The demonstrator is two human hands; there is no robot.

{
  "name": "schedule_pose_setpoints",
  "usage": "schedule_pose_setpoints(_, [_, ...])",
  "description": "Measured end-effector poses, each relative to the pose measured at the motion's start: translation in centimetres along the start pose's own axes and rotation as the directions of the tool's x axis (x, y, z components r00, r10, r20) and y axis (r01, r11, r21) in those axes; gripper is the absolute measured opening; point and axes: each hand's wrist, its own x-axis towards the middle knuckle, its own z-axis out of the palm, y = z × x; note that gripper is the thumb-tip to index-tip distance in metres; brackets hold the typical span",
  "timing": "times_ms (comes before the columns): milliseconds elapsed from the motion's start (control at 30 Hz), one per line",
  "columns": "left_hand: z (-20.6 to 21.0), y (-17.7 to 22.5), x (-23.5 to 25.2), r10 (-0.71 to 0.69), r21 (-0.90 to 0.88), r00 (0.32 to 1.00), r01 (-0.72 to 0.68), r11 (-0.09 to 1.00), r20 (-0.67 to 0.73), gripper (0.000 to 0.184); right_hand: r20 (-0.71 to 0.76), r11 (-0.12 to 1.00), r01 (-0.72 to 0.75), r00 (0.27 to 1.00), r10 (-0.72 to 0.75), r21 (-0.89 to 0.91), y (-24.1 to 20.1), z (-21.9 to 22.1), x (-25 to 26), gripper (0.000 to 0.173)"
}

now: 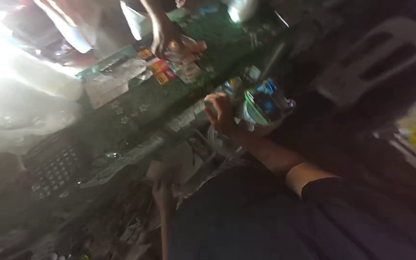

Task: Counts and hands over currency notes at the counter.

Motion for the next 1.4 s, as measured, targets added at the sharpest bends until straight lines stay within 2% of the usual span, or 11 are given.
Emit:
schedule_pose_setpoints(133, [2.2, 0.2, -0.6, 0.004, 0.243, 0.912, -0.114, 0.963, 0.41, 0.023, 0.485, 0.89, -0.438, 0.81, 0.329, 0.129, -6.1, -1.9, -13.4, 0.056])
schedule_pose_setpoints(267, [6.4, -1.6, -3.5, -0.204, 0.327, 0.711, -0.038, 0.944, 0.673, 0.028, 0.623, 0.613, -0.778, 0.55, 0.556, 0.139, -9.4, -4.0, -21.6, 0.067])
schedule_pose_setpoints(467, [12.3, -4.7, -9.2, -0.329, 0.238, 0.514, 0.237, 0.942, 0.792, 0.031, 0.446, 0.391, -0.921, 0.351, 0.823, 0.003, -10.1, -12.4, -28.2, 0.024])
schedule_pose_setpoints(667, [16.6, -5.1, -14.1, -0.326, 0.395, 0.362, -0.132, 0.909, 0.873, 0.027, 0.136, 0.333, -0.906, 0.376, 0.917, 0.26, -9.4, -20.0, -37.6, 0.025])
schedule_pose_setpoints(767, [19.0, -6.4, -17.6, -0.368, 0.44, 0.264, -0.314, 0.841, 0.892, 0.032, -0.034, 0.25, -0.822, 0.271, 0.962, 0.512, -8.4, -22.9, -43.2, 0.025])
schedule_pose_setpoints(1000, [17.2, -20.3, -12.3, -0.549, 0.586, 0.363, -0.75, 0.308, 0.753, 0.049, 0.011, -0.127, -0.915, -0.133, 0.991, 0.384, -3.2, -27.1, -48.7, 0.028])
schedule_pose_setpoints(1167, [-1.2, -26.1, 0.6, -0.638, 0.944, 0.696, -0.22, 0.248, 0.33, 0.043, 0.208, -0.172, -0.924, -0.105, 0.972, 0.341, 2.6, -19.6, -46.7, 0.03])
schedule_pose_setpoints(1233, [-9.7, -23.8, 2.1, -0.619, 0.872, 0.748, 0.114, 0.477, 0.24, 0.044, 0.321, -0.236, -0.891, -0.109, 0.941, 0.387, 3.6, -15.5, -42.7, 0.032])
schedule_pose_setpoints(1300, [-14.8, -18.5, -1.6, -0.388, 0.727, 0.903, 0.14, 0.673, 0.185, 0.044, 0.344, -0.246, -0.874, -0.098, 0.934, 0.419, 5.6, -10.9, -38.9, 0.034])
schedule_pose_setpoints(1333, [-14.9, -13.6, -3.9, -0.389, 0.737, 0.917, 0.205, 0.644, 0.086, 0.042, 0.349, -0.243, -0.866, -0.086, 0.933, 0.438, 6.5, -8.8, -37.1, 0.035])
schedule_pose_setpoints(1400, [-13.3, -1.4, -5.4, -0.724, 0.889, 0.682, 0.388, 0.245, -0.098, 0.052, 0.312, -0.237, -0.826, -0.078, 0.947, 0.512, 8.6, -4.6, -33.6, 0.034])
